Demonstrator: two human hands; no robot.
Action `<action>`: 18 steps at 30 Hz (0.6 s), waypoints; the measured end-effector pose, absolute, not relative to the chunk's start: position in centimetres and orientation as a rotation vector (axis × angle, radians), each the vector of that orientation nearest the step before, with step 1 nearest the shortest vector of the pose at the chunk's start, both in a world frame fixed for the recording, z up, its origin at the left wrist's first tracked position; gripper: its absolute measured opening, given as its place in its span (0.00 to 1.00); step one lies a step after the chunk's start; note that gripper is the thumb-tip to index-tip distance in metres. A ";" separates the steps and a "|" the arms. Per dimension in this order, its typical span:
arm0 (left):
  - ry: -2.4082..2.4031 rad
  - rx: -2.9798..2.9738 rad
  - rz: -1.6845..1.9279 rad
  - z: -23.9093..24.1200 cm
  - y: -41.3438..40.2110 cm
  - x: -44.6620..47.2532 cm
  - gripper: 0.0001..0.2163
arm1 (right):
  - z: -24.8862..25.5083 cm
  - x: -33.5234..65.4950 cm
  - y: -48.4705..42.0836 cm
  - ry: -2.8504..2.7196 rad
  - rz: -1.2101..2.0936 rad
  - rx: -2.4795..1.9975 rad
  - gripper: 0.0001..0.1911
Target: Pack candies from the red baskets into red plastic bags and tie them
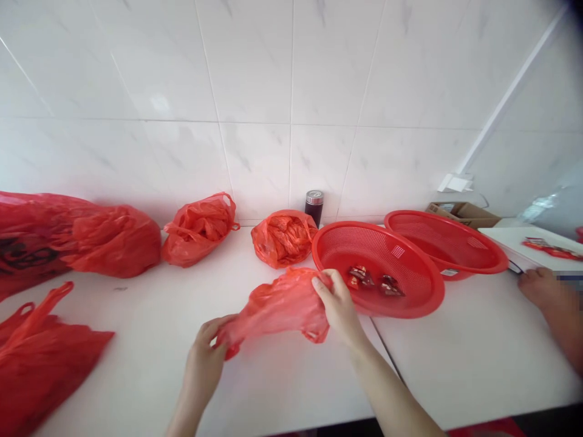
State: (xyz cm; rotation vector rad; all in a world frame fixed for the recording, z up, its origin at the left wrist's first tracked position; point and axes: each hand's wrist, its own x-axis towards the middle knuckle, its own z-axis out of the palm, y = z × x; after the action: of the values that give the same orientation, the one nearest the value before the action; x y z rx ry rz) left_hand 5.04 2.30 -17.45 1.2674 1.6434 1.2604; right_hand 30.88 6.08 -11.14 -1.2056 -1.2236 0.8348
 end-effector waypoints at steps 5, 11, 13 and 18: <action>1.181 0.765 1.384 -13.7 0.9 3.7 0.09 | -7.9 32.3 3.3 -1.405 0.247 -1.250 0.18; 0.941 0.686 1.371 -10.7 0.1 7.2 0.08 | -6.6 26.0 0.0 -2.045 0.352 -0.771 0.11; 0.923 0.678 1.350 -10.5 -0.2 7.5 0.08 | -7.9 24.9 1.7 -2.216 0.319 -0.817 0.13; 0.878 0.532 1.298 -11.1 -0.9 6.5 0.11 | -10.3 26.3 6.4 -2.410 0.150 -1.127 0.13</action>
State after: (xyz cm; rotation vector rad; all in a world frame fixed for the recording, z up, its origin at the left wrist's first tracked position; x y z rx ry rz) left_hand 6.52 -0.93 -11.10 0.5319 0.8776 1.2976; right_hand 26.28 6.42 -10.34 -1.1273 -2.4098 0.1496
